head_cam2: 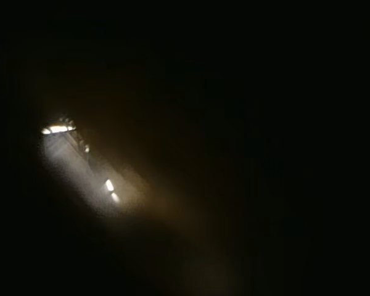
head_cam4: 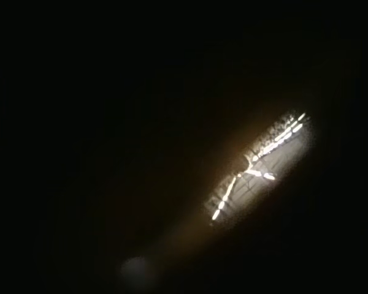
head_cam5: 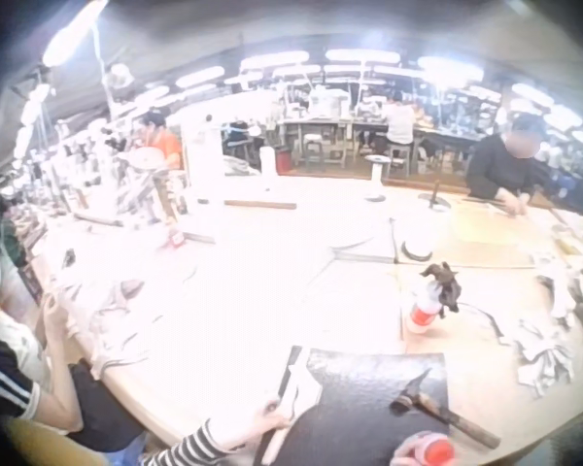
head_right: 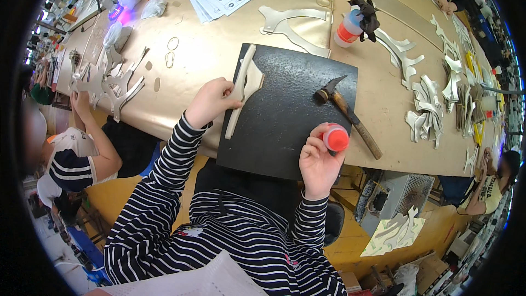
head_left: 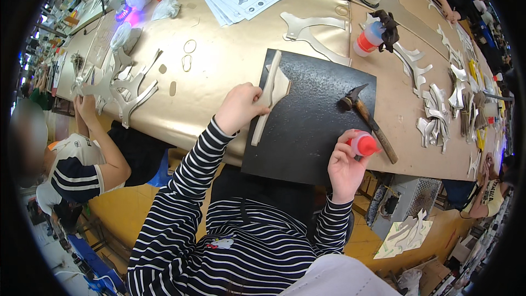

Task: The person applies glue from a red-capped bottle to the edges of several white plastic or foam parts on a workbench. They handle each part individually, apply glue along edges, and place them back on the table. A hammer and other parts are visible on the work surface.

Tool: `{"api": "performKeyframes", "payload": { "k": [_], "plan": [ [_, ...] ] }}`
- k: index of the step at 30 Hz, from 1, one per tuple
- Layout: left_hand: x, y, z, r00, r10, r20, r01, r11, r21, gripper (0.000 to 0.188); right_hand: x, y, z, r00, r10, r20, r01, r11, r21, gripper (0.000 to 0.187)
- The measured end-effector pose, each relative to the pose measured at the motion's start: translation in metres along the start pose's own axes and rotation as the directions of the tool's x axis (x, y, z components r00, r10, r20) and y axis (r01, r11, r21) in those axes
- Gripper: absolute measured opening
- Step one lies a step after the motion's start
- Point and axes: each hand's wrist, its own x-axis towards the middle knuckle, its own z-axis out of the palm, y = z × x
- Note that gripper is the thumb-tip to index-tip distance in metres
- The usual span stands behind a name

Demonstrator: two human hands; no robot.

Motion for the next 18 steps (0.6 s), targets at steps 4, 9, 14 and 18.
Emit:
{"api": "performKeyframes", "payload": {
  "k": [4, 9, 14, 18],
  "plan": [
    [-0.025, 0.01, -0.012, 0.957, 0.025, 0.288, 0.138, 0.836, -0.531, 0.025, -0.015, 0.007, 0.003, 0.951, -0.309, -0.024, 0.212, 0.707, -0.675, 0.05],
    [-0.054, 0.034, -0.012, 0.91, 0.055, 0.411, 0.352, 0.424, -0.835, 0.033, -0.029, 0.02, 0.023, 0.791, -0.511, 0.338, 0.405, 0.023, -0.914, 0.085],
    [-0.076, 0.059, 0.002, 0.97, -0.03, 0.242, 0.219, 0.545, -0.81, 0.022, -0.038, 0.027, 0.049, 0.474, -0.403, 0.783, 0.376, -0.711, -0.594, 0.112],
    [-0.086, 0.073, 0.009, 0.996, -0.009, 0.093, 0.081, 0.582, -0.809, 0.018, -0.044, 0.036, 0.057, 0.396, -0.251, 0.883, 0.582, -0.676, -0.453, 0.113]
  ]
}}
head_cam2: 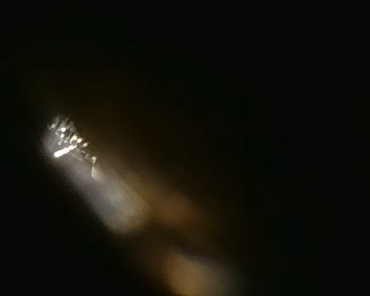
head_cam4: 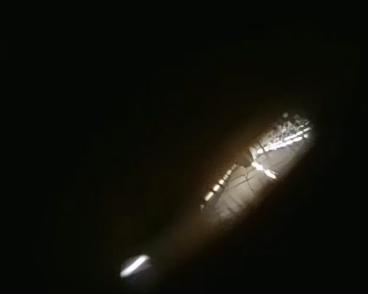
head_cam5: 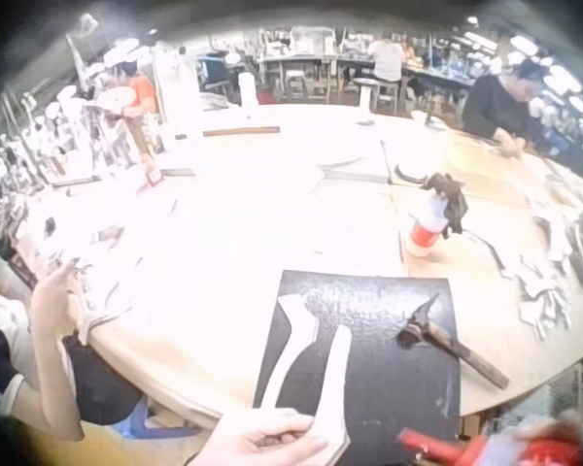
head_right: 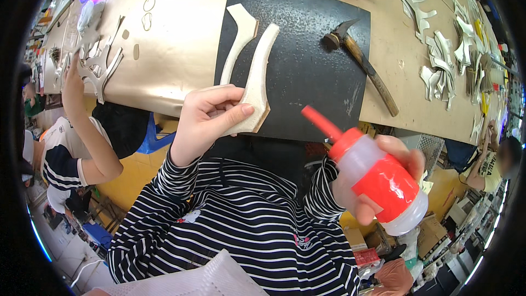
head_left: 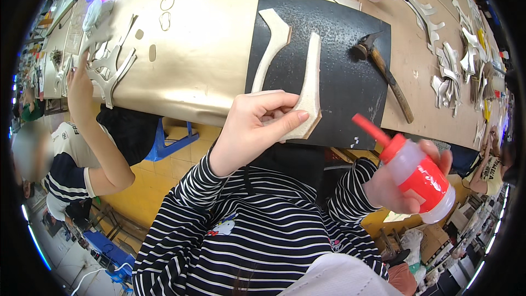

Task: The person applies glue from a red-capped bottle to the edges of several white plastic or foam parts on a workbench. They handle each part individually, apply glue along edges, and place them back on the table. A hammer and other parts are visible on the work surface.

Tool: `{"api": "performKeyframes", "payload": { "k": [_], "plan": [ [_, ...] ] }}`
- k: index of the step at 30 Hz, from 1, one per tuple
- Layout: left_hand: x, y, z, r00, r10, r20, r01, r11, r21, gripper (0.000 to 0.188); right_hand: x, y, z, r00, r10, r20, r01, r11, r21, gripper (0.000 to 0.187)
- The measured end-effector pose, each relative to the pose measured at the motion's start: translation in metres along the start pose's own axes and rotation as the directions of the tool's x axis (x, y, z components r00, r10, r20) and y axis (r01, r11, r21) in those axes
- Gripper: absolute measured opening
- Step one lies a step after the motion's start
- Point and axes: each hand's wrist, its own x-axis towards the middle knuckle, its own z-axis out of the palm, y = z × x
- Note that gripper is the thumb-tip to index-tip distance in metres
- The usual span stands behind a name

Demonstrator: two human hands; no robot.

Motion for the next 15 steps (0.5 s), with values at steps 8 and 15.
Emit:
{"api": "performKeyframes", "payload": {
  "k": [8, 15],
  "plan": [
    [-0.005, 0.006, 0.001, 0.995, 0.102, -0.009, -0.098, 0.973, 0.21, 0.014, -0.005, -0.001, 0.019, 0.99, 0.027, 0.137, -0.064, 0.959, 0.275, 0.087],
    [-0.006, 0.004, 0.007, 0.974, 0.224, -0.031, -0.207, 0.938, 0.28, 0.013, -0.007, -0.002, 0.023, 0.954, 0.032, 0.299, -0.117, 0.955, 0.272, 0.083]
  ]
}}
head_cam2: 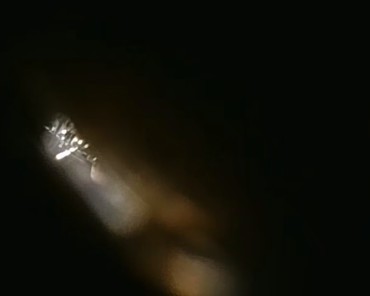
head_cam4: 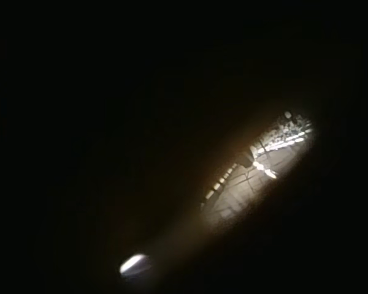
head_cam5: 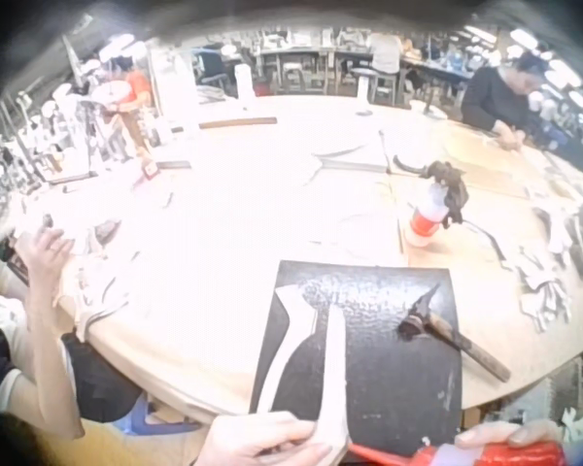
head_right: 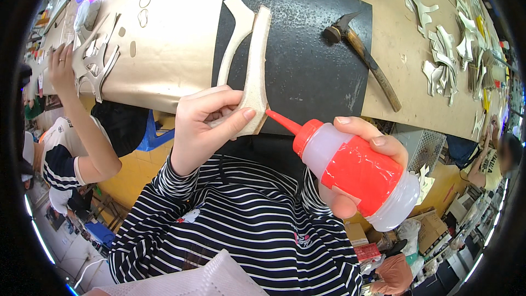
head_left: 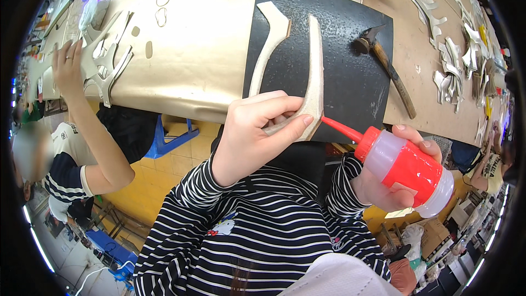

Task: The person applies glue from a red-capped bottle to the edges of several white plastic or foam parts on a workbench. They handle each part individually, apply glue along edges, and place them back on the table. A hammer and other parts are visible on the work surface.

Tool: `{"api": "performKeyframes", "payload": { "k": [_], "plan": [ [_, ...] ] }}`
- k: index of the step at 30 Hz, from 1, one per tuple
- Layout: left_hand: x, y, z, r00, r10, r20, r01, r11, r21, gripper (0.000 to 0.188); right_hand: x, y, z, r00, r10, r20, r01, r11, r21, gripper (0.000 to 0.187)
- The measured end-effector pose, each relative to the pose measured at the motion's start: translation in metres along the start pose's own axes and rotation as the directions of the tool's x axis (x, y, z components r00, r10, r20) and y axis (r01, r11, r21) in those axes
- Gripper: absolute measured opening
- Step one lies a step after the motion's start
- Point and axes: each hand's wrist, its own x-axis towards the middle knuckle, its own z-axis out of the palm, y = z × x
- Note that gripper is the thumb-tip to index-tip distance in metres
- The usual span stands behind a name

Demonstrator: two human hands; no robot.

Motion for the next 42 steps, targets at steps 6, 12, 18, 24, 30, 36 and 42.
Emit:
{"api": "performKeyframes", "payload": {
  "k": [6, 12, 18, 24, 30, 36, 42],
  "plan": [
    [0.002, 0.006, 0.0, 1.0, 0.007, -0.005, -0.007, 0.998, 0.066, 0.011, 0.005, -0.002, -0.001, 0.997, -0.01, 0.073, 0.011, 1.0, -0.013, 0.082],
    [0.003, 0.007, -0.001, 0.998, 0.063, -0.01, -0.062, 0.99, 0.127, 0.01, 0.006, -0.005, 0.001, 0.996, 0.034, 0.079, -0.034, 0.999, 0.01, 0.081],
    [0.003, 0.007, 0.001, 0.996, 0.082, -0.023, -0.079, 0.989, 0.126, 0.012, 0.005, -0.007, 0.001, 0.995, 0.053, 0.09, -0.055, 0.998, 0.024, 0.081],
    [0.003, 0.007, 0.001, 0.994, 0.093, -0.054, -0.086, 0.988, 0.13, 0.012, 0.003, -0.008, -0.003, 0.987, 0.058, 0.153, -0.058, 0.998, 0.0, 0.081],
    [0.002, 0.006, 0.0, 0.996, 0.069, -0.062, -0.061, 0.991, 0.115, 0.012, 0.0, -0.01, -0.004, 0.986, 0.078, 0.145, -0.077, 0.997, -0.009, 0.08],
    [0.001, 0.004, 0.002, 0.995, 0.079, -0.066, -0.071, 0.992, 0.108, 0.013, 0.0, -0.01, -0.011, 0.968, 0.095, 0.233, -0.094, 0.995, -0.017, 0.078],
    [-0.001, 0.006, 0.001, 0.995, 0.037, -0.09, -0.029, 0.995, 0.098, 0.014, 0.002, -0.013, -0.017, 0.921, 0.092, 0.378, -0.064, 0.994, -0.087, 0.077]
  ]
}}
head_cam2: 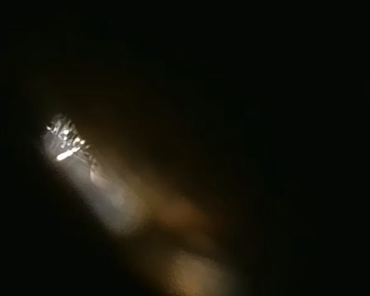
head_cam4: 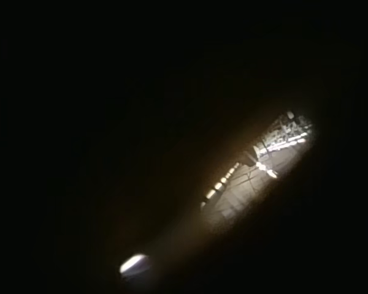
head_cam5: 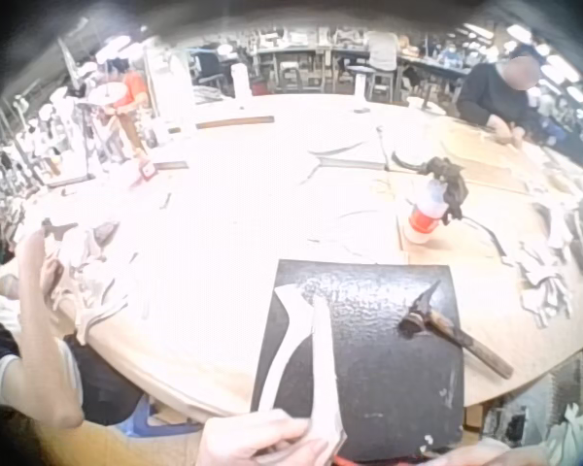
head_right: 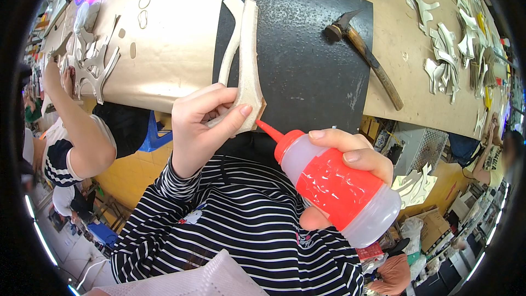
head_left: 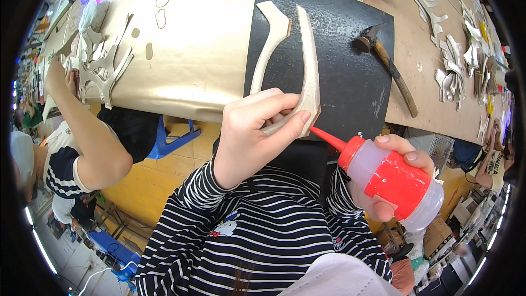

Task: The person applies glue from a red-capped bottle to the edges of several white plastic or foam parts on a workbench. They handle each part individually, apply glue along edges, and place them back on the table. A hammer and other parts are visible on the work surface.

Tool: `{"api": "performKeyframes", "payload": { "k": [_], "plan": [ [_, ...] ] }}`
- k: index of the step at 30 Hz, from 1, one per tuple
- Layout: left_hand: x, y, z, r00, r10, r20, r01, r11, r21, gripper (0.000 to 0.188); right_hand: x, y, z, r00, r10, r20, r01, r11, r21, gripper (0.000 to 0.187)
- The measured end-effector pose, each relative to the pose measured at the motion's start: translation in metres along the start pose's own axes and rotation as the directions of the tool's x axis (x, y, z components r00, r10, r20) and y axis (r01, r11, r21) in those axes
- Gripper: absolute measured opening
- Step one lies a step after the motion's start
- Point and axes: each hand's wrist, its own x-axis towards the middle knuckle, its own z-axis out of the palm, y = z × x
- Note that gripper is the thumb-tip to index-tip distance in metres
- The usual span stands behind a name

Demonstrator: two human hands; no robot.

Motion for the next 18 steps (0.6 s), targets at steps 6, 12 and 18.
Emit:
{"api": "performKeyframes", "payload": {
  "k": [6, 12, 18],
  "plan": [
    [-0.0006, -0.0002, -0.0008, 1.0, -0.016, 0.02, 0.016, 1.0, -0.012, 0.013, 0.0014, 0.0021, 0.0046, 0.997, -0.053, -0.056, 0.054, 0.998, 0.012, 0.078],
    [0.0015, -0.0015, -0.0008, 1.0, -0.012, 0.009, 0.013, 1.0, -0.027, 0.014, 0.0046, -0.0054, -0.0023, 0.994, 0.044, 0.101, -0.04, 0.999, -0.037, 0.078],
    [-0.0007, -0.0019, -0.0013, 0.998, -0.056, 0.035, 0.057, 0.997, -0.045, 0.014, 0.0009, -0.0019, 0.0005, 0.999, 0.033, 0.027, -0.034, 0.999, 0.04, 0.077]
  ]
}}
